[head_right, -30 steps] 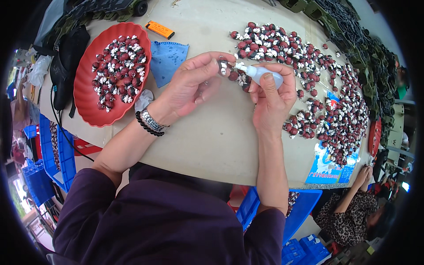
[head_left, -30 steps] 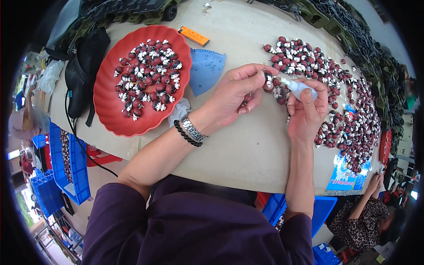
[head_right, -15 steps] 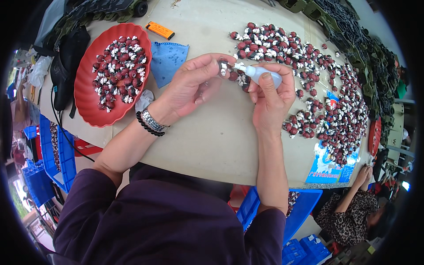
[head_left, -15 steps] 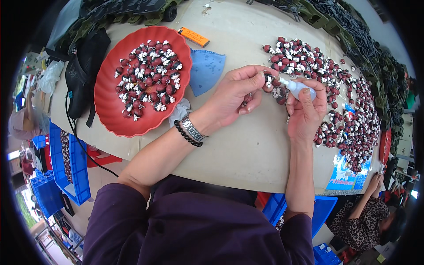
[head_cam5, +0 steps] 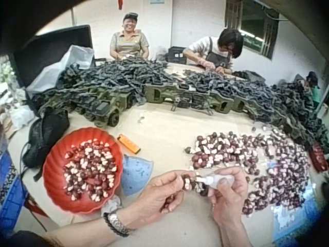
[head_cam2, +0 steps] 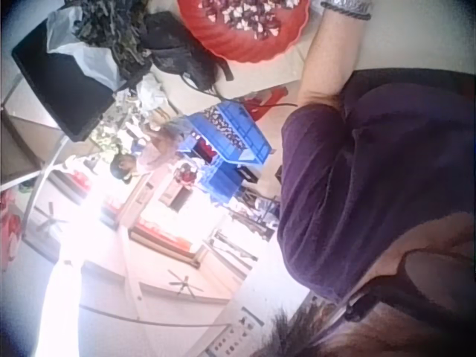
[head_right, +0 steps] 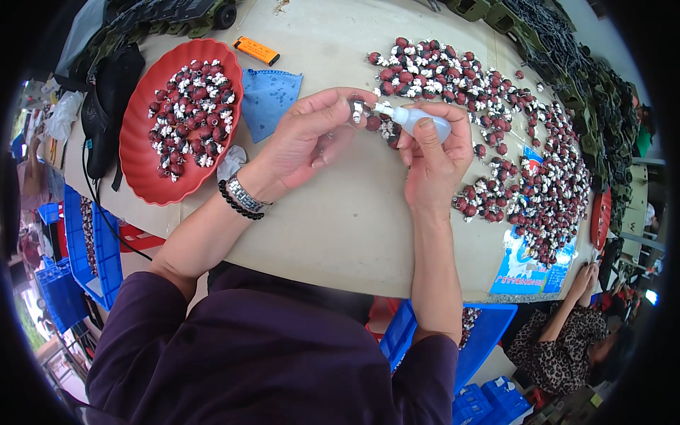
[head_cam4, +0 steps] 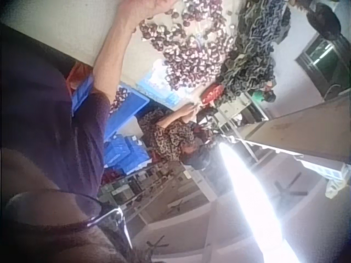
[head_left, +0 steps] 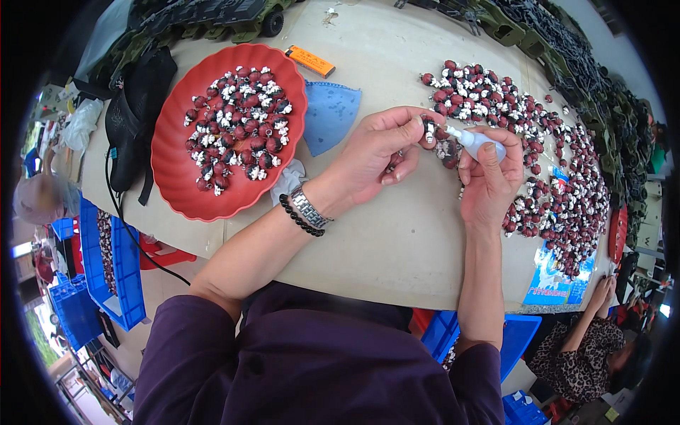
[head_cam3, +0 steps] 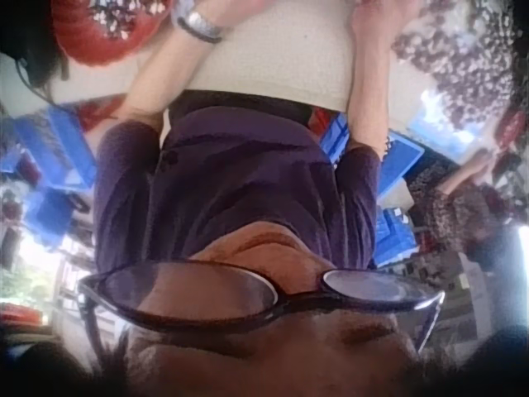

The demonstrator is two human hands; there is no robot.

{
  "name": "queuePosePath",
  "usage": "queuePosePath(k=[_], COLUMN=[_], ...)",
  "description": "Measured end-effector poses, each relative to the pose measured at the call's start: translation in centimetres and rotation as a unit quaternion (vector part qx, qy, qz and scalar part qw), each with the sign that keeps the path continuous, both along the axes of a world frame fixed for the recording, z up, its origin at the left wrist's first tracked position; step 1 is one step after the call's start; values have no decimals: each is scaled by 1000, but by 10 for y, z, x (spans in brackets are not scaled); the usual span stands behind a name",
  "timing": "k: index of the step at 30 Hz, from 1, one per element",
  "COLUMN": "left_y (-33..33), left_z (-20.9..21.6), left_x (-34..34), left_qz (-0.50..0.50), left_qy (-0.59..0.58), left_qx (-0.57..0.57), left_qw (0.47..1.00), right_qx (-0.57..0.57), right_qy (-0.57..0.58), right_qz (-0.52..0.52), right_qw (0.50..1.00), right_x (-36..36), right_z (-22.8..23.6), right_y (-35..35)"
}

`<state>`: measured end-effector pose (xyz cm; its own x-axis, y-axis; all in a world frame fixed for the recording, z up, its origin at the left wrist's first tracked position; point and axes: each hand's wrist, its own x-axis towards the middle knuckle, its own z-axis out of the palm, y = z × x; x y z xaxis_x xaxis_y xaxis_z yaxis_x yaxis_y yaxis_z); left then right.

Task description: The person assembles small decorative items by hand, picking up red and white components from a table and a red plate. They use a small white bottle to apply adhesive to the items and place the finished units into a blue plastic bin. The process is repetitive, involving picking, gluing, and placing individual units.

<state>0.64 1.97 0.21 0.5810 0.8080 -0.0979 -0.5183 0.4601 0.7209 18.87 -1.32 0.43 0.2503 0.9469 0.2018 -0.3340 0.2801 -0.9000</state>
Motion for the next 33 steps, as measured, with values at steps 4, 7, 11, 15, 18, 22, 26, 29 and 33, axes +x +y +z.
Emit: queuePosePath(k=[4,7,11,15,18,22,26,29,33], left_y=[1,1,1,1,1,1,1,1,1], left_z=[-1,-2,-3,-4,-4,-4,-4,-4,-6], left_x=[0,0,0,1,0,0,0,0,0], left_qz=[-4,-4,-4,-5,-7,-7,-7,-11,-15], left_qy=[-1,-1,1,-1,-1,2,4,-2,-6], left_qx=[-2,-6,-10,-14,-17,-22,-25,-20,-15], left_qw=[1000,1000,1000,1000,1000,1000,1000,1000,1000], right_qx=[1,1,-5,-3,-6,-10,-9,-11,-14], right_qy=[-3,-4,-6,-6,-8,-9,-7,-1,17], right_qz=[-1,-3,-9,-7,-9,-10,-10,-7,-5], right_qw=[1000,1000,1000,1000,1000,1000,1000,1000,1000], right_x=[0,0,0,0,-1,-1,-1,0,-1], right_z=[0,0,0,-1,0,1,1,1,1], right_y=[0,0,0,0,0,0,0,0,0])
